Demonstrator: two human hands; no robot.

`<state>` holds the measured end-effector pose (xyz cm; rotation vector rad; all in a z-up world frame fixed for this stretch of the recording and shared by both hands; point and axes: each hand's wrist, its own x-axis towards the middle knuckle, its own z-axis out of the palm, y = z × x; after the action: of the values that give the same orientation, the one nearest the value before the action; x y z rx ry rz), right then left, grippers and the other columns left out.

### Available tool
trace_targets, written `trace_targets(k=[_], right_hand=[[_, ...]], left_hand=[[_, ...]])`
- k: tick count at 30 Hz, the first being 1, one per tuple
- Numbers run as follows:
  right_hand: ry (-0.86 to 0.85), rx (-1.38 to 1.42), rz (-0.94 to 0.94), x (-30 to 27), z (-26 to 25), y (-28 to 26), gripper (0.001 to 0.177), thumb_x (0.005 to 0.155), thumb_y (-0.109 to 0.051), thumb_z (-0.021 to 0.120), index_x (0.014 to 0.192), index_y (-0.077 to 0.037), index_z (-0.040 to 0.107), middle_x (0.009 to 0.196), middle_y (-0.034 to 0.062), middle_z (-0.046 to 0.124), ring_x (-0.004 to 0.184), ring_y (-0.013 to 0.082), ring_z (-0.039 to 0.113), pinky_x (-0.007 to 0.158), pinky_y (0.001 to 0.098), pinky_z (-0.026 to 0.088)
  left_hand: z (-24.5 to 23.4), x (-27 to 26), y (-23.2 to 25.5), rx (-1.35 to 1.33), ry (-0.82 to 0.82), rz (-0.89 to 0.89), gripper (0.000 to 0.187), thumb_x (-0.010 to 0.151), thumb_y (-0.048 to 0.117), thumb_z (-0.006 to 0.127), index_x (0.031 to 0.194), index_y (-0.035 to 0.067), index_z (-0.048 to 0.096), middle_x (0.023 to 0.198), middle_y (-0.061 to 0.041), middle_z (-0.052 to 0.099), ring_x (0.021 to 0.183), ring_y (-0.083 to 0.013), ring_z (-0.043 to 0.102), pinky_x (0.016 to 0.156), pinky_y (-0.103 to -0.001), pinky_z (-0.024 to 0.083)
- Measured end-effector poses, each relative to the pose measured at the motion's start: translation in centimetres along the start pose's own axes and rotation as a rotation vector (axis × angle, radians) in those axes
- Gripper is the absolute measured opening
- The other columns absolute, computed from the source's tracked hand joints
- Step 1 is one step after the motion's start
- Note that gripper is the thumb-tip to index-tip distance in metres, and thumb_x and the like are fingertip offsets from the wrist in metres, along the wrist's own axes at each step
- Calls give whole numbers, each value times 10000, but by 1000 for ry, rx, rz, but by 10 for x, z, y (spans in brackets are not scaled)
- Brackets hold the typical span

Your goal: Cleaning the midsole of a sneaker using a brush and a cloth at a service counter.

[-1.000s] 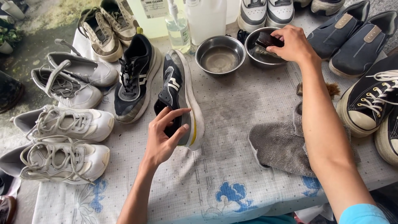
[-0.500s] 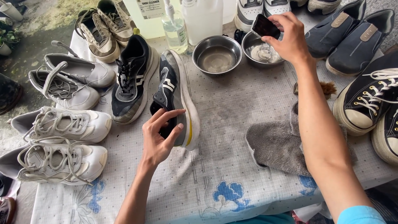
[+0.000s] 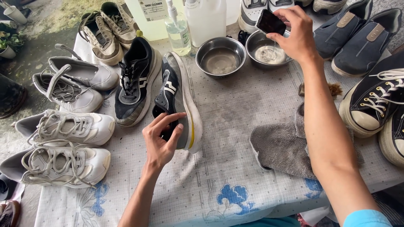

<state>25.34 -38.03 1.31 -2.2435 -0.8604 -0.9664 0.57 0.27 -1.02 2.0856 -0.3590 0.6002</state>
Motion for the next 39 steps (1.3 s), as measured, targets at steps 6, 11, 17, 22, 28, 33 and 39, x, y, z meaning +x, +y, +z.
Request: trace_targets(k=[6,11,17,22,28,33,39], right_hand=[[15,25,36,0,-3,-4,510,842,-6,954,1236,119,655,1139,238,603,1000,319,639,836,377,620],[25,45,43,-1,-5,-2,498,834,5,955,1232,85,669,1142,202,593,972,283,641,808,365,612],[14,29,38,1,-5,-6,495,842,17,950,1231,115,659,1143,231,600,993,310,642,802,372,625],[9,15,37,0,-6,-6,519,833,12,950,1251,109,659,1146,235,616,975,292,653,803,363,616],[16,21,32,1,-5,-6,508,838,23,949,1244,118,659,1137,232,608,988,302,644,812,364,621],[5,28,38,0,-5,-6,506,846,19,943,1247,117,651,1156,243,605,964,298,661,810,364,624],[12,33,41,0,-6,-6,499,842,21,950,1235,113,658,1130,229,602,972,295,647,812,364,624]], left_hand=[[-1,2,6,6,8,19,303,951,305,582,1050,111,792,797,-4,669,652,-94,552,553,-233,407],[-2,3,9,-18,-4,21,274,945,255,592,1041,94,793,827,-24,717,681,-103,587,568,-237,419],[-1,2,4,-20,11,2,303,945,296,580,1049,105,790,870,-33,740,701,-104,622,541,-221,452],[-1,1,4,-20,7,10,304,944,302,582,1045,106,791,859,-31,744,698,-102,624,545,-224,445],[-1,2,6,-29,9,-5,286,940,283,594,1043,104,791,871,-35,754,719,-103,638,558,-224,460],[-1,2,5,-24,9,-9,292,939,300,595,1042,112,793,870,-31,760,732,-105,645,573,-234,471],[-1,0,0,-24,7,-26,321,943,347,582,1053,128,789,945,-44,798,766,-110,694,576,-229,497]])
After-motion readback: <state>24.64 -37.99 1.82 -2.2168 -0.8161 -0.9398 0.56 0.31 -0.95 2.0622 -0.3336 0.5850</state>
